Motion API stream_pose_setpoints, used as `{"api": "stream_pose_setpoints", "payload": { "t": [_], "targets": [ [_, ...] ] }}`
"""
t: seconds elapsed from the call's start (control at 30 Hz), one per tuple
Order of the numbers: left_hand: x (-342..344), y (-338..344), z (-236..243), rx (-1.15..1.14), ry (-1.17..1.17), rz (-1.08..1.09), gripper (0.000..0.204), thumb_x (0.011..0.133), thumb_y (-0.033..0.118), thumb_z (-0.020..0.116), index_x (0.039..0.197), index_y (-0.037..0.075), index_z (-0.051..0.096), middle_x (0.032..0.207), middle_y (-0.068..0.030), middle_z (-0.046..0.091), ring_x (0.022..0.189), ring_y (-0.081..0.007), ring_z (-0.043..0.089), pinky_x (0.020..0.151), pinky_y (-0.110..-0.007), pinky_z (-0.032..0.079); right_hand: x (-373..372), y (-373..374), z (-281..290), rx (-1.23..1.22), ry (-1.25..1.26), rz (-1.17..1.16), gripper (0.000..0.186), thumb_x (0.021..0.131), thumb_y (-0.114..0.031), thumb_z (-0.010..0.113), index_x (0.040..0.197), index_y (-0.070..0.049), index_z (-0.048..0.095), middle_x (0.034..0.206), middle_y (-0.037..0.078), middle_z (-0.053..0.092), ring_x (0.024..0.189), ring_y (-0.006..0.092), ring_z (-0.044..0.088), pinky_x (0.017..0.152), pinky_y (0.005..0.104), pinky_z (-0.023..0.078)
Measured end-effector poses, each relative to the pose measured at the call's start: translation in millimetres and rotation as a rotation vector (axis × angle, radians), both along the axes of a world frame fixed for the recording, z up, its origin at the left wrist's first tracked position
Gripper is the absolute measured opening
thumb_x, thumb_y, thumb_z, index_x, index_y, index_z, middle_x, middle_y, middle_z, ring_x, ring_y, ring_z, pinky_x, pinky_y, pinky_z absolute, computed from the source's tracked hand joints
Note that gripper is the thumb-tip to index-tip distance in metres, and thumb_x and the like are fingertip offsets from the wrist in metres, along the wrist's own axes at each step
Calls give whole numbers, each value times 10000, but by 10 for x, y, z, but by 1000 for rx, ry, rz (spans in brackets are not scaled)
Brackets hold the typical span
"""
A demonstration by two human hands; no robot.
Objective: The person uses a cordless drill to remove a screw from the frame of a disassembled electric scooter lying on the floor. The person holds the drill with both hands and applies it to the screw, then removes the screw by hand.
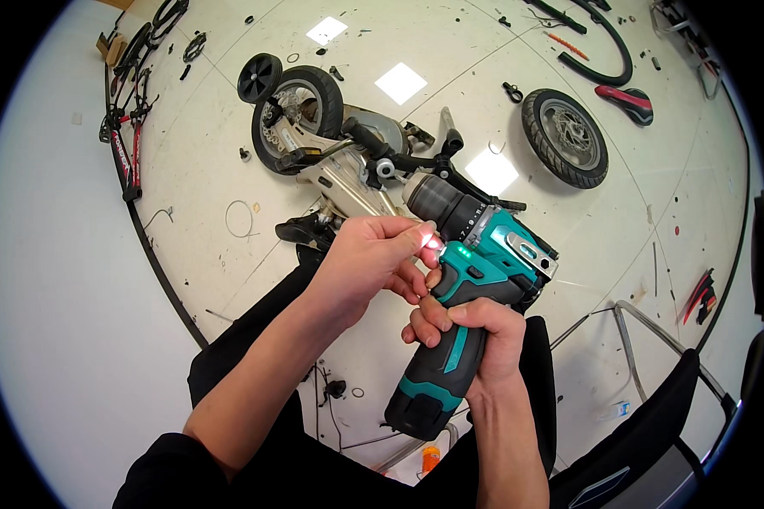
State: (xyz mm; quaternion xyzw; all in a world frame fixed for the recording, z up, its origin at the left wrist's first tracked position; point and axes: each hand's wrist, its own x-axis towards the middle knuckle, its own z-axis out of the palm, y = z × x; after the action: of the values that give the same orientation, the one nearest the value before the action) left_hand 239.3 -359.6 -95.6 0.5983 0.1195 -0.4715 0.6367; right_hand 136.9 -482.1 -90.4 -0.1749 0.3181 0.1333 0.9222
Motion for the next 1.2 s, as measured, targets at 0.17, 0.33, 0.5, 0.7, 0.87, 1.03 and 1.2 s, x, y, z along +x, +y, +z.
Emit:
{"api": "stream_pose_setpoints", "payload": {
  "t": [0.17, 0.33, 0.5, 0.7, 0.87, 1.03, 1.2],
  "targets": [
    [-12, -9, -10, 9, -3, 10, 266, 962, 242, 547, 858, 12, 632, 678, -49, 615, 530, -66, 577, 500, -190, 491, 2, -3, -3, 2, -11, -7, 375, 664, -146, 537, 993, 33, 542, 638, 54, 495, 576, 190, 519, 705, 388, 496],
    [-18, -14, -7, 17, -3, 9, 265, 964, 237, 541, 857, 10, 629, 673, -46, 612, 530, -67, 575, 498, -189, 487, -1, -12, -7, -7, -22, -3, 383, 665, -149, 540, 998, 40, 543, 638, 55, 495, 575, 189, 520, 709, 391, 502],
    [-19, -11, -5, 13, -2, 9, 268, 966, 241, 540, 859, 11, 629, 671, -45, 611, 530, -67, 575, 500, -189, 486, -2, -10, -14, 4, -22, -5, 383, 668, -150, 533, 1000, 42, 544, 638, 55, 492, 570, 187, 517, 708, 391, 503],
    [-21, -11, -10, 13, -5, 8, 285, 968, 257, 538, 852, 14, 629, 668, -47, 608, 529, -68, 572, 501, -190, 482, 1, -5, -15, 11, -18, -6, 382, 668, -150, 528, 999, 39, 544, 637, 54, 491, 568, 187, 516, 706, 391, 503],
    [-23, -14, -9, 9, -5, 10, 294, 970, 264, 536, 841, 16, 628, 665, -49, 606, 526, -67, 568, 500, -192, 481, 6, -5, -13, 7, -17, -6, 380, 664, -148, 527, 997, 35, 544, 636, 54, 490, 564, 188, 514, 702, 392, 502],
    [-22, -23, -8, 20, -12, 6, 303, 971, 266, 534, 821, 17, 619, 658, -47, 606, 519, -65, 564, 496, -188, 479, 9, -4, -4, -11, -6, -9, 377, 658, -149, 531, 989, 31, 543, 631, 55, 489, 556, 188, 509, 692, 392, 497],
    [-31, -27, -15, 17, -4, 22, 305, 972, 267, 534, 811, 21, 613, 655, -47, 607, 516, -66, 567, 490, -186, 480, 13, -4, -7, -3, 1, -9, 374, 654, -148, 534, 984, 27, 543, 628, 54, 489, 551, 187, 505, 687, 391, 494]
  ]
}}
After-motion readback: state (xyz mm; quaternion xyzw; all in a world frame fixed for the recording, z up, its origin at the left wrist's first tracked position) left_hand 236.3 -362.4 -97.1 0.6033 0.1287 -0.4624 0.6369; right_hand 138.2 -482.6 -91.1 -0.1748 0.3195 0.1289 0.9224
